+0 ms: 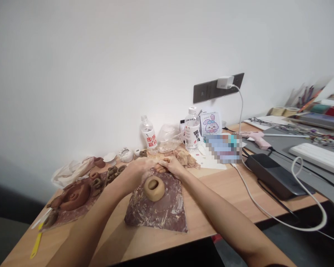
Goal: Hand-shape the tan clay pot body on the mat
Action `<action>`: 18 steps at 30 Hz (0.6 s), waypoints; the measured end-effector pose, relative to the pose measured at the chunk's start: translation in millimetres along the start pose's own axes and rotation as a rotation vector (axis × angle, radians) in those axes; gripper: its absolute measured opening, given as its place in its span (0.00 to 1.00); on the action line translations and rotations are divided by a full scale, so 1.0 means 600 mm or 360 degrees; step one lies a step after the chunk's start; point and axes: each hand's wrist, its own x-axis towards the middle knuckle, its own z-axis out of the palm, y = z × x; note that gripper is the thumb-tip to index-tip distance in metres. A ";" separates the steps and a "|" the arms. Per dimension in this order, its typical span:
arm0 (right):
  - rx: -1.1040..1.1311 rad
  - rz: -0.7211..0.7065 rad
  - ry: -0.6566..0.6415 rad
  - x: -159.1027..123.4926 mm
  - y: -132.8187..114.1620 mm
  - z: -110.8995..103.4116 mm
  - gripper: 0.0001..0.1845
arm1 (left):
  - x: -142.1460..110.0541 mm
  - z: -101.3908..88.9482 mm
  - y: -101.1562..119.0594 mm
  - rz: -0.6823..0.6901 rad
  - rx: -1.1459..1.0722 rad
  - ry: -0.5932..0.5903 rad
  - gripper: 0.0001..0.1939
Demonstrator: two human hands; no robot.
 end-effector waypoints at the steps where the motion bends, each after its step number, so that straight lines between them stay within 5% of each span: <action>1: 0.0002 0.0011 -0.0009 0.000 0.000 0.000 0.15 | -0.009 -0.004 0.004 -0.0104 -0.0053 0.0115 0.07; 3: 0.0008 0.0028 -0.0022 0.001 0.001 0.000 0.15 | -0.027 -0.002 0.018 -0.0336 -0.0112 0.0254 0.07; 5: 0.0012 0.0034 -0.0026 0.002 0.002 0.000 0.15 | -0.040 0.012 0.039 -0.0479 -0.0037 0.0174 0.09; 8: 0.0009 0.0033 -0.0026 0.003 0.003 -0.002 0.16 | -0.048 0.039 0.070 -0.0469 0.0157 0.0057 0.25; 18: 0.0017 0.0012 -0.0046 0.009 0.008 -0.003 0.18 | -0.028 0.083 0.110 -0.0727 0.0426 0.0213 0.37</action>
